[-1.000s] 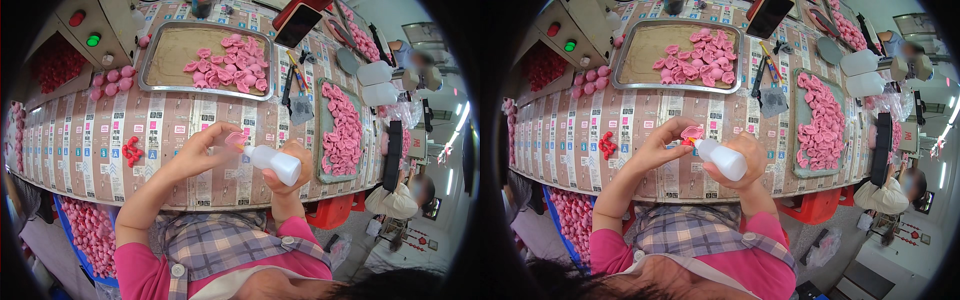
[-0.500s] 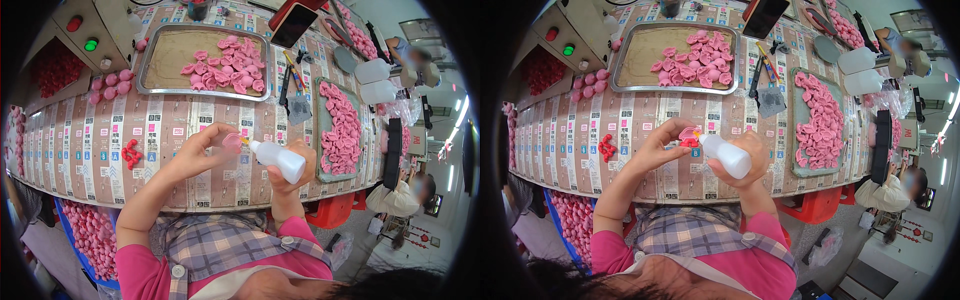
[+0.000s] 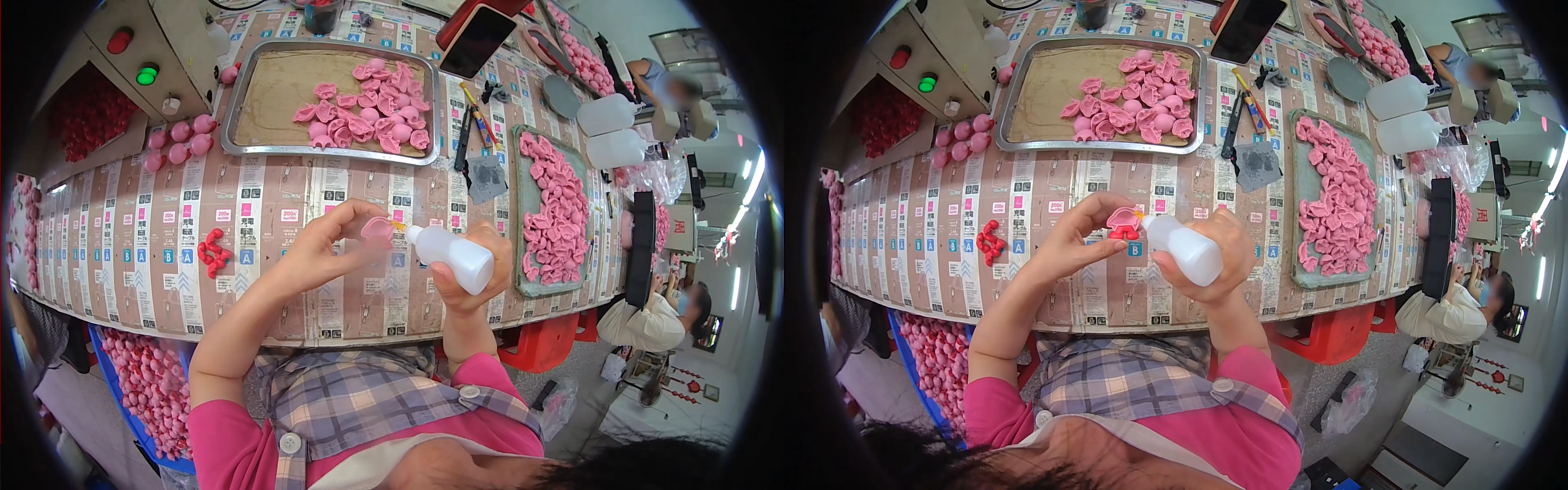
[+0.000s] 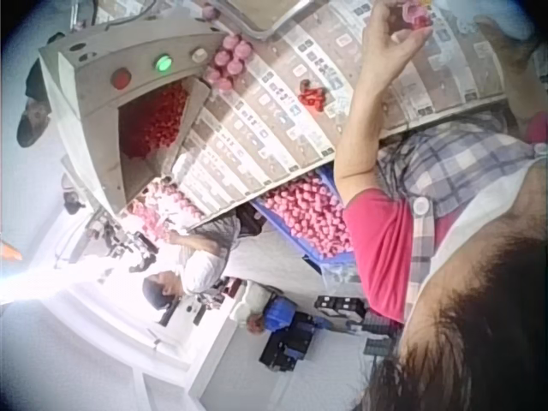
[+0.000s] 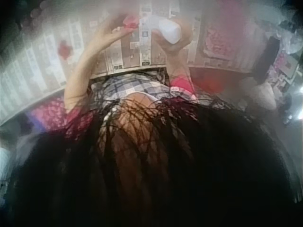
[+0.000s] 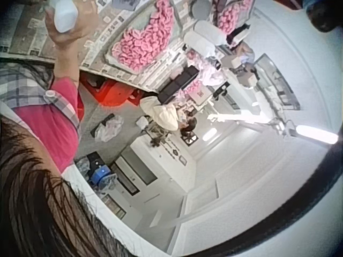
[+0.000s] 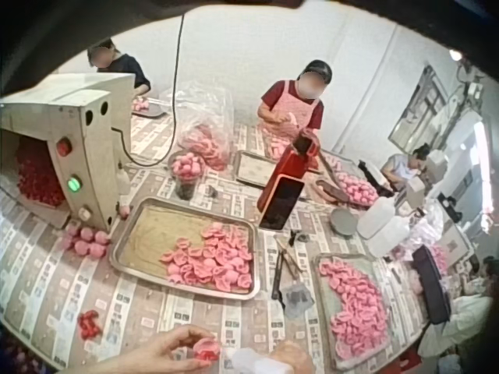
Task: The person assembles plastic toy parts by applying glue from a bottle, inserting inner components, and pressing the pieces together by hand.
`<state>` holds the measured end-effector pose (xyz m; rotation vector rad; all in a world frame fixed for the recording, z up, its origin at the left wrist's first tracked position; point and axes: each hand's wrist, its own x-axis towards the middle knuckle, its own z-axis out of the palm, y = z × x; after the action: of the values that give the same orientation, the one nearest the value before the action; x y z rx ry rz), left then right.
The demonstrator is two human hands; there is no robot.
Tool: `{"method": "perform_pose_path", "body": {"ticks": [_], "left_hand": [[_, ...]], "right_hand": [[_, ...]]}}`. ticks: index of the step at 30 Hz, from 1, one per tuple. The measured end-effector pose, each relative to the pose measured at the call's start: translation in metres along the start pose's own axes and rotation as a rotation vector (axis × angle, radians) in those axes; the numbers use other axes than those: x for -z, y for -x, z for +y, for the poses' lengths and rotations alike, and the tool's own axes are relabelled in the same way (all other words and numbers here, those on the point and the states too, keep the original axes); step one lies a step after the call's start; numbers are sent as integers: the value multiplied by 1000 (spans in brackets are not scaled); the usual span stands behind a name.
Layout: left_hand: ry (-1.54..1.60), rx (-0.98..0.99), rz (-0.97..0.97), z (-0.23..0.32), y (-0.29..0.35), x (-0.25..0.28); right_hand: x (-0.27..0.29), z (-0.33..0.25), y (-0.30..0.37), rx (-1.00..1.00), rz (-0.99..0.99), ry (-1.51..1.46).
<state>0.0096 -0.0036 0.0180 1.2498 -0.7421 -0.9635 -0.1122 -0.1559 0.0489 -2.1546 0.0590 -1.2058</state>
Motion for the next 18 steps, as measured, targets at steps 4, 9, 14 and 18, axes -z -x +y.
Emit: {"method": "perform_pose_path", "body": {"ticks": [4,9,14,18], "left_hand": [[31,-17,20,-2,-1,0],[79,-2,19,-2,-1,2],[108,24,39,-1,-1,3],[104,49,38,2,-2,2]], "right_hand": [[0,0,-3,3,14,-3],[2,-1,-4,-96,156,-169],[1,4,-1,-54,106,-44],[0,4,-2,-26,105,-40]]}}
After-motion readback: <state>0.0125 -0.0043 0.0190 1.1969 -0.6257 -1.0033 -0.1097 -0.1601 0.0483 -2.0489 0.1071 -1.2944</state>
